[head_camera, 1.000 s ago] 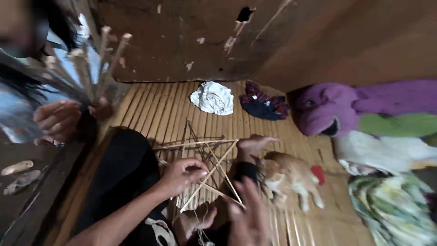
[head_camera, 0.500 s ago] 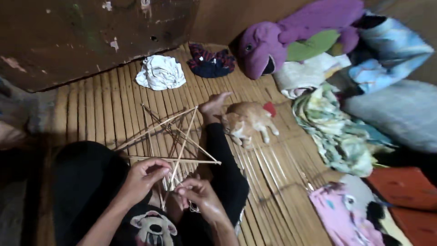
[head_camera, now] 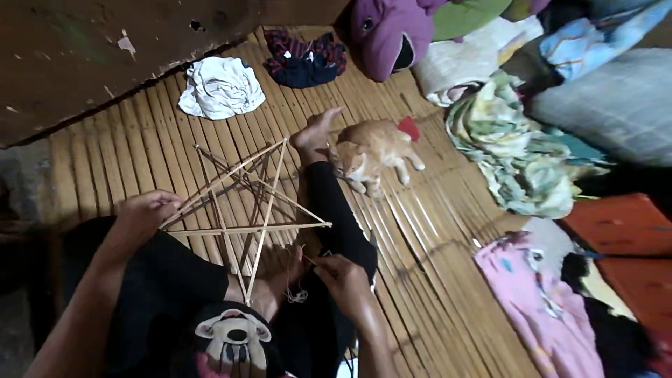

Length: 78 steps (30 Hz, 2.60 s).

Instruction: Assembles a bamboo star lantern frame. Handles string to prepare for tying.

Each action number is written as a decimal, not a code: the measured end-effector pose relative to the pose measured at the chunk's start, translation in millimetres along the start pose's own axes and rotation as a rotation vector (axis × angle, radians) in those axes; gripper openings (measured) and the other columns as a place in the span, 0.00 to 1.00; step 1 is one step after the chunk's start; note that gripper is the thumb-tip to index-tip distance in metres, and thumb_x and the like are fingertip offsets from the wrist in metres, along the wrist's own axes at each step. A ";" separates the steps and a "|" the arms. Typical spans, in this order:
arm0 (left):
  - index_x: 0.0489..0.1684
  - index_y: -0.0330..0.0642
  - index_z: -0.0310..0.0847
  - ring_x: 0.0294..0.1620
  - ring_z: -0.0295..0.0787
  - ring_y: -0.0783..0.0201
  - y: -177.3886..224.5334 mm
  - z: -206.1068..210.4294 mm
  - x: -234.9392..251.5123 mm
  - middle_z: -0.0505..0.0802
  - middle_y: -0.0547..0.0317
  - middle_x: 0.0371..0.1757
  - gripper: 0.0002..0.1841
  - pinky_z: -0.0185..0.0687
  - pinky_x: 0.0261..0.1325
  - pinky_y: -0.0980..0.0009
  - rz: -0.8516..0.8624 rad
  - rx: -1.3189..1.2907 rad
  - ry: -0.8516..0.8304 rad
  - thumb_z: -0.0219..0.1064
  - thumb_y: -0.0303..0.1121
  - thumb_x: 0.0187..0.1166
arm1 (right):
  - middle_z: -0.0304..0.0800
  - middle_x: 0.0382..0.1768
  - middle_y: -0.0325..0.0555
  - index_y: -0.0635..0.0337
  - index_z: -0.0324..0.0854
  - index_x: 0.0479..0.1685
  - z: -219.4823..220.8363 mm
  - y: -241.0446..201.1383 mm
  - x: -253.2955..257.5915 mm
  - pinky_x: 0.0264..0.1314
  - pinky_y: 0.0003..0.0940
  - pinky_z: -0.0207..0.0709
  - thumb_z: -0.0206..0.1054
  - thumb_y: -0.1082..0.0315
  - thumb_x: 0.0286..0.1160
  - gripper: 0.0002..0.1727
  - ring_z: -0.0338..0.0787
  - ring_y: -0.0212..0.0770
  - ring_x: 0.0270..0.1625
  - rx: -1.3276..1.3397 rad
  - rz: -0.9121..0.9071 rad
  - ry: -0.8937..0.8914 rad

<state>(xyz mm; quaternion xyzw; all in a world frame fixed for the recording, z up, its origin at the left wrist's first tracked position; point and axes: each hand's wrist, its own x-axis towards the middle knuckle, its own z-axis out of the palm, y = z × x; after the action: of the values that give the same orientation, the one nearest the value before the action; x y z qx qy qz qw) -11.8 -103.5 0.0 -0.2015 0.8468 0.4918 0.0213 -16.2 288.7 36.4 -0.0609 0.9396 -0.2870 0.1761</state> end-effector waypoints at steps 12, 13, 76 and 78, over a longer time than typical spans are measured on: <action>0.59 0.39 0.87 0.54 0.92 0.47 35.3 31.9 65.6 0.94 0.45 0.55 0.11 0.82 0.61 0.40 0.044 0.193 -0.105 0.64 0.31 0.88 | 0.80 0.74 0.63 0.69 0.71 0.81 86.4 -70.8 127.8 0.65 0.41 0.84 0.62 0.69 0.86 0.26 0.91 0.48 0.62 0.537 -0.036 -0.132; 0.58 0.39 0.88 0.56 0.91 0.47 34.4 39.6 72.7 0.93 0.45 0.57 0.10 0.82 0.64 0.41 0.084 0.228 -0.097 0.65 0.30 0.87 | 0.77 0.77 0.65 0.69 0.68 0.83 98.0 -79.9 141.2 0.67 0.42 0.83 0.61 0.69 0.87 0.27 0.90 0.49 0.63 0.530 -0.028 -0.138; 0.63 0.31 0.82 0.44 0.88 0.56 64.6 109.9 170.1 0.90 0.41 0.51 0.13 0.84 0.56 0.59 -0.132 0.184 -0.470 0.57 0.28 0.90 | 0.97 0.45 0.61 0.66 0.93 0.52 170.5 -107.4 217.6 0.60 0.61 0.82 0.64 0.72 0.83 0.12 0.96 0.62 0.50 0.171 -0.097 0.356; 0.60 0.31 0.83 0.44 0.88 0.55 62.6 108.7 170.5 0.90 0.41 0.49 0.12 0.83 0.55 0.57 -0.107 0.177 -0.467 0.59 0.27 0.88 | 0.96 0.48 0.62 0.69 0.92 0.55 175.4 -104.0 215.1 0.63 0.60 0.83 0.65 0.76 0.79 0.12 0.96 0.61 0.52 0.263 -0.162 0.414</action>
<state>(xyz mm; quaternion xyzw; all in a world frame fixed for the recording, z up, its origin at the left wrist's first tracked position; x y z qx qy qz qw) -208.6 -39.4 -44.4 -0.1243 0.8469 0.4471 0.2596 -150.7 65.4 -104.6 -0.0526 0.9024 -0.4261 -0.0370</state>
